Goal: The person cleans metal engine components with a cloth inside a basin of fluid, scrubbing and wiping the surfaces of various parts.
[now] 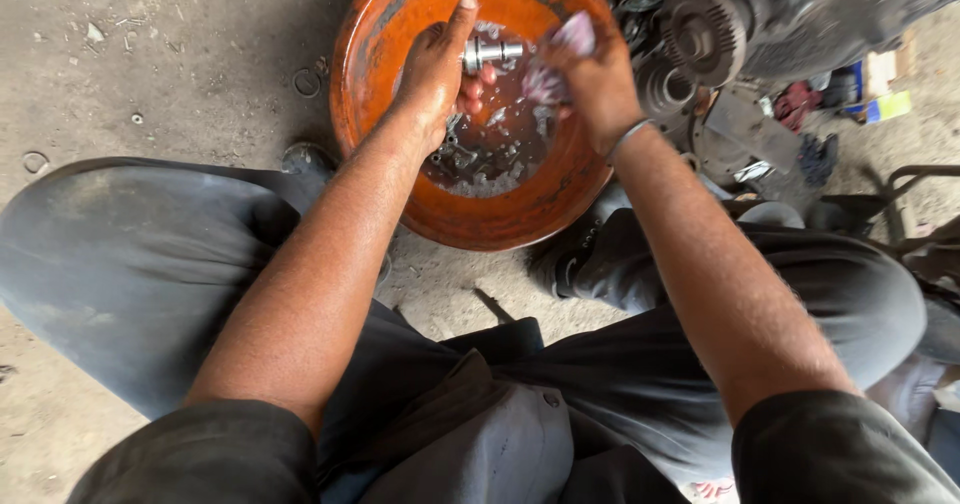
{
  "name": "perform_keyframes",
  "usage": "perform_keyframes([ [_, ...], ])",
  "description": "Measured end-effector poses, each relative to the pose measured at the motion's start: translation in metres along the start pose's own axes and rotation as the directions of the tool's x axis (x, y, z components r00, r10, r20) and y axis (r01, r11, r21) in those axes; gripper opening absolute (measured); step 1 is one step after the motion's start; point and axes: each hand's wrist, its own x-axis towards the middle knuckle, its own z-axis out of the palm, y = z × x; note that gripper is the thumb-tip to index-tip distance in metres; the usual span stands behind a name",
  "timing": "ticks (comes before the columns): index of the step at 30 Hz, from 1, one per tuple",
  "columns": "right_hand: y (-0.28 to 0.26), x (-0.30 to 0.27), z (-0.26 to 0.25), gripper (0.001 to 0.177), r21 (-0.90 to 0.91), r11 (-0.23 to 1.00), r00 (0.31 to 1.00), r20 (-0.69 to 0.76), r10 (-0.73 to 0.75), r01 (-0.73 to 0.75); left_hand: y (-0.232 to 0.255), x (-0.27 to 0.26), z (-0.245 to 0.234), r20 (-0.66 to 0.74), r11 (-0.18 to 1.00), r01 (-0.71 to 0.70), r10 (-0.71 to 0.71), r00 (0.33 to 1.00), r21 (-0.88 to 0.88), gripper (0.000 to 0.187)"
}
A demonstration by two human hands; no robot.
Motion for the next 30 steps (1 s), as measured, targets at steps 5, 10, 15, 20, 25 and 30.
perform_keyframes([
  [5,0.082,0.034,-0.002,0.072,-0.813,0.502,0.950,0.191,-0.247,0.294,-0.017,0.012,-0.008,-0.105,1.000,-0.006,0.003,0.994,-0.025,0.049],
  [10,0.095,0.054,0.011,0.071,-0.832,0.554,0.998,0.001,-0.055,0.031,-0.018,0.013,-0.008,-0.089,0.996,0.047,-0.054,0.995,-0.080,0.043],
  [15,0.114,0.080,0.035,0.056,-0.906,0.420,0.992,-0.095,-0.082,-0.052,-0.018,0.010,-0.008,-0.090,0.979,0.181,-0.190,0.978,-0.099,0.033],
  [20,0.172,0.089,0.057,0.092,-0.979,0.201,0.989,-0.006,-0.149,0.024,-0.015,0.005,-0.013,-0.120,0.977,0.182,-0.195,0.974,-0.111,0.031],
  [25,0.212,0.103,0.049,0.060,-0.928,0.300,0.965,0.163,-0.206,0.221,-0.010,0.001,-0.014,-0.162,0.966,0.249,-0.257,0.953,-0.070,0.027],
  [30,0.186,0.098,0.052,0.066,-0.976,0.168,0.959,0.091,-0.270,0.140,-0.012,0.001,-0.018,-0.270,0.973,0.218,-0.191,0.944,0.073,0.029],
])
